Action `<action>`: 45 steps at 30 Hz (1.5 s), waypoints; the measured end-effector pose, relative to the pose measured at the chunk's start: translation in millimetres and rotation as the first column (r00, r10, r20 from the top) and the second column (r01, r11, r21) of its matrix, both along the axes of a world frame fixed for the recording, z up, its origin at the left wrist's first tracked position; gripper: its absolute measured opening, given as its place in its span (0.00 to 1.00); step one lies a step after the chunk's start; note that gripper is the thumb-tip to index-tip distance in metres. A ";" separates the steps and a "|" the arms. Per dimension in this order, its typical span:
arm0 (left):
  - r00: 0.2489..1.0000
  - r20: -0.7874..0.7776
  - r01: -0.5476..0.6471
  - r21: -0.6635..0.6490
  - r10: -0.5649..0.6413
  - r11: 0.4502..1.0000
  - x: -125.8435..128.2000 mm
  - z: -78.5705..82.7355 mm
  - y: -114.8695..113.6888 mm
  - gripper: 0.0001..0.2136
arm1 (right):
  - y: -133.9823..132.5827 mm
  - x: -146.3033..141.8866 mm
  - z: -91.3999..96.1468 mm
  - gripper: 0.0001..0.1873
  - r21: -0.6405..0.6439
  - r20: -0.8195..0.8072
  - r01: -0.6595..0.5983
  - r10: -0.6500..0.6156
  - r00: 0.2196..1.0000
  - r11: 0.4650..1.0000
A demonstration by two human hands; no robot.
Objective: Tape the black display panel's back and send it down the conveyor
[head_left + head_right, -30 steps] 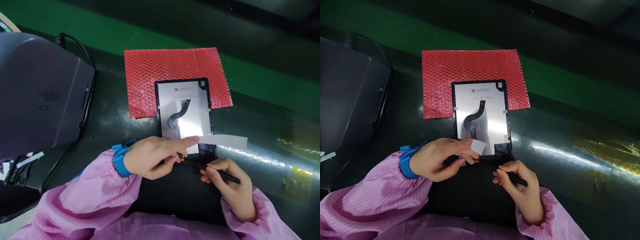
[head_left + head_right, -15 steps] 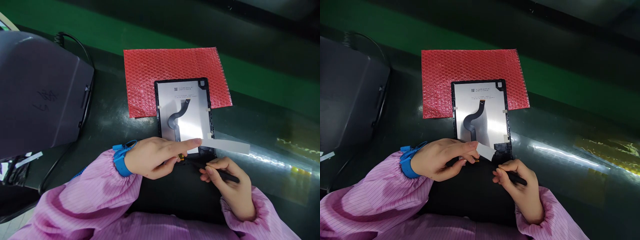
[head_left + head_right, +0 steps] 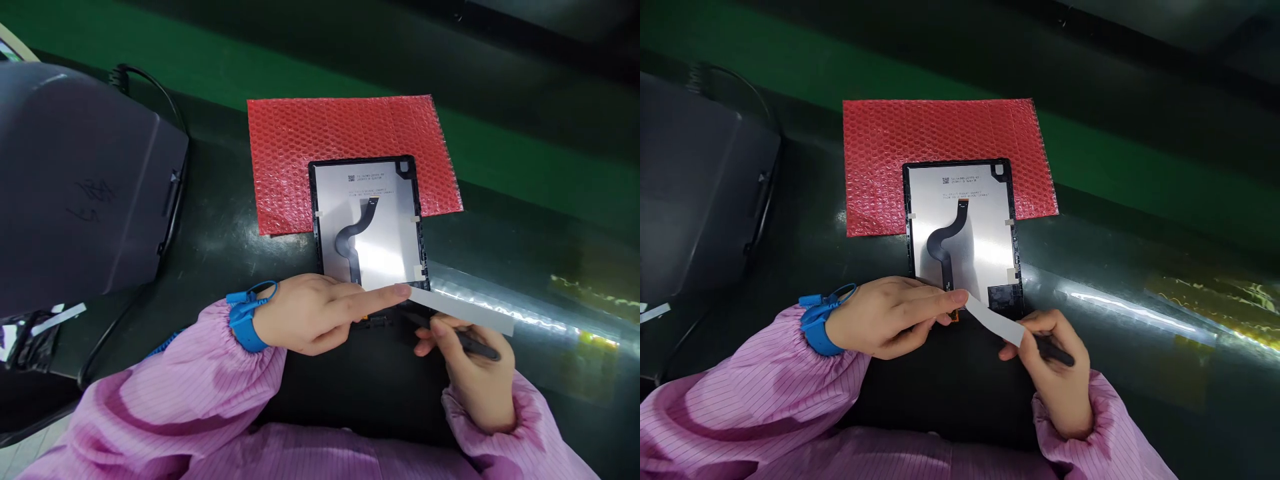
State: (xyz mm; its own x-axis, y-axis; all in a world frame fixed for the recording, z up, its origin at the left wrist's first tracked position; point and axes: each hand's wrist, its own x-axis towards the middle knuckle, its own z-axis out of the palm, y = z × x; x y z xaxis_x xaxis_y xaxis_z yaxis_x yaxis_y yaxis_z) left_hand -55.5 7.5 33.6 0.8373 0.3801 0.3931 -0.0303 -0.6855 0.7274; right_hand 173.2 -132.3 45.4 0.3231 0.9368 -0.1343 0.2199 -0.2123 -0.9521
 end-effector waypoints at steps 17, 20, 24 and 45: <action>0.953 0.259 -0.088 -0.249 0.154 0.965 -5.2 13.1 16.8 0.10 | 66.1 -23.2 52.7 0.22 0.255 -0.001 -0.162 0.167 0.986 0.953; 0.949 0.277 -0.080 -0.250 0.150 0.965 -5.2 12.7 15.4 0.11 | 82.2 -33.7 61.3 0.22 0.263 0.011 -0.184 0.187 0.982 0.947; 0.934 0.302 -0.088 -0.325 0.192 0.941 -5.8 10.5 15.2 0.15 | 96.7 -35.9 75.2 0.25 0.378 0.065 -0.109 0.091 0.994 0.919; 0.874 0.015 -0.485 0.098 0.486 0.869 -16.9 7.5 23.4 0.12 | 135.3 -40.1 -4.7 0.24 -0.048 0.076 -0.403 0.406 0.911 0.914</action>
State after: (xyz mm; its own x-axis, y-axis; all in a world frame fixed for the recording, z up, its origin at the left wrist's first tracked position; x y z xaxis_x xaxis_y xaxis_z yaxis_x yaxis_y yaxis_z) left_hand -72.4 31.0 41.1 0.5608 0.7005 0.4413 0.3310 -0.6783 0.6561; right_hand 133.1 3.0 40.7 -0.0711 0.9854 -0.1545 0.3709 -0.1176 -0.9212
